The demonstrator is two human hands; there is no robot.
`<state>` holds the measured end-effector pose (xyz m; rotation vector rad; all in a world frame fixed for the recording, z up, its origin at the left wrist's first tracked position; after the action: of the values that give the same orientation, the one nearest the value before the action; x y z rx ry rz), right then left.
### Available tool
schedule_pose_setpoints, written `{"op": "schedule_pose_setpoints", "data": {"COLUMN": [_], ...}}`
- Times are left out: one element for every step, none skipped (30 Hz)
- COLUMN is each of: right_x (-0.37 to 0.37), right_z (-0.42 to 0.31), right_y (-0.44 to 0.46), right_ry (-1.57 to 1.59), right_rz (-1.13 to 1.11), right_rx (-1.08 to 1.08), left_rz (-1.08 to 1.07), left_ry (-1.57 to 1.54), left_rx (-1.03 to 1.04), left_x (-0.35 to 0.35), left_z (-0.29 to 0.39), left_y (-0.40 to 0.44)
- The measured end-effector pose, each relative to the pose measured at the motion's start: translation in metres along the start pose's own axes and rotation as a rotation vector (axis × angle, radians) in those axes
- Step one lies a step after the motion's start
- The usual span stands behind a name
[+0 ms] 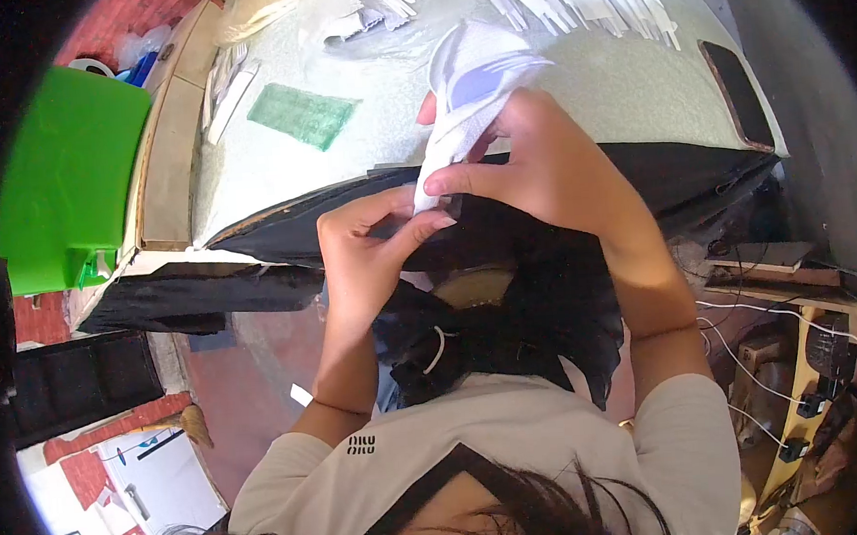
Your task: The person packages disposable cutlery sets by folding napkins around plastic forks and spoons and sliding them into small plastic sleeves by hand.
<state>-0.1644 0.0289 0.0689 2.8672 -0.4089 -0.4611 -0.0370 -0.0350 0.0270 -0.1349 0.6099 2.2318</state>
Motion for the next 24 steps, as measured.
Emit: {"op": "schedule_pose_setpoints", "data": {"right_x": [0.0,0.002,0.003,0.004,0.006,0.007,0.007,0.005,0.002,0.001,-0.005,-0.01,-0.015,-0.02,-0.028,-0.034,-0.036,-0.036,-0.035,-0.034,-0.032,-0.029,-0.027,-0.024], "right_z": [0.004,0.004,0.005,0.005,0.005,0.005,0.005,0.003,0.0,-0.002,0.0,0.002,0.002,0.001,-0.003,-0.008,-0.007,-0.007,-0.007,-0.006,-0.005,-0.004,-0.003,-0.004], "right_y": [0.001,0.0,0.0,0.0,0.0,0.001,0.001,0.001,0.002,0.002,0.002,0.001,0.0,-0.001,-0.003,-0.005,-0.003,-0.004,-0.005,-0.006,-0.006,-0.006,-0.006,-0.006], "right_ry": [0.05,0.042,0.034,0.025,-0.016,-0.057,-0.097,-0.137,-0.176,-0.216,-0.059,0.099,0.166,0.232,0.209,0.185,0.183,0.16,0.136,0.113,0.096,0.079,0.062,0.061], "right_rz": [0.021,0.014,0.006,-0.002,-0.032,-0.062,-0.092,-0.091,-0.091,-0.089,-0.037,0.015,0.061,0.107,0.149,0.191,0.217,0.235,0.254,0.272,0.266,0.26,0.254,0.272], "right_rx": [0.018,0.008,-0.002,-0.012,-0.054,-0.095,-0.137,-0.148,-0.159,-0.17,-0.114,-0.058,-0.064,-0.073,-0.144,-0.216,-0.173,-0.152,-0.131,-0.11,-0.107,-0.104,-0.102,-0.084], "left_rz": [0.013,0.026,0.041,0.053,0.065,0.076,0.067,0.059,0.05,0.05,0.05,0.051,0.055,0.06,0.064,0.051,0.037,0.022,0.018,0.013,0.009,0.009,0.009,0.009], "left_ry": [-0.017,-0.035,-0.051,-0.086,-0.122,-0.158,-0.158,-0.157,-0.157,-0.168,-0.179,-0.189,-0.204,-0.22,-0.235,-0.272,-0.31,-0.347,-0.354,-0.361,-0.368,-0.372,-0.376,-0.38], "left_rx": [-0.007,-0.015,-0.022,-0.042,-0.062,-0.083,-0.07,-0.057,-0.044,-0.062,-0.079,-0.096,-0.113,-0.13,-0.147,-0.149,-0.15,-0.153,-0.155,-0.157,-0.159,-0.156,-0.153,-0.15], "left_x": [0.0,0.0,0.0,0.0,0.0,0.001,0.001,0.001,0.002,0.003,0.003,0.004,0.004,0.003,0.003,0.005,0.006,0.007,0.008,0.008,0.008,0.008,0.008,0.008], "left_z": [-0.002,-0.005,-0.007,-0.009,-0.01,-0.012,-0.012,-0.012,-0.012,-0.014,-0.015,-0.017,-0.019,-0.021,-0.024,-0.025,-0.027,-0.027,-0.027,-0.026,-0.026,-0.024,-0.022,-0.021], "left_y": [-0.001,-0.002,-0.002,-0.002,-0.003,-0.003,-0.003,-0.002,-0.002,-0.003,-0.003,-0.004,-0.004,-0.005,-0.006,-0.006,-0.005,-0.005,-0.006,-0.006,-0.006,-0.005,-0.005,-0.004]}}
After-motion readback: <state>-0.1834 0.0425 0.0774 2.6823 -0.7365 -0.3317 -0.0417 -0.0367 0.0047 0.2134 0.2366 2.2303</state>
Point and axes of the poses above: each hand's wrist, its own y-axis towards the middle knuckle, its own x-axis out of the palm, z = x × y, the point moved 7 cm from there along y, towards the middle knuckle, and after that the axes turned 8 degrees about x, right-handed, at the moved point
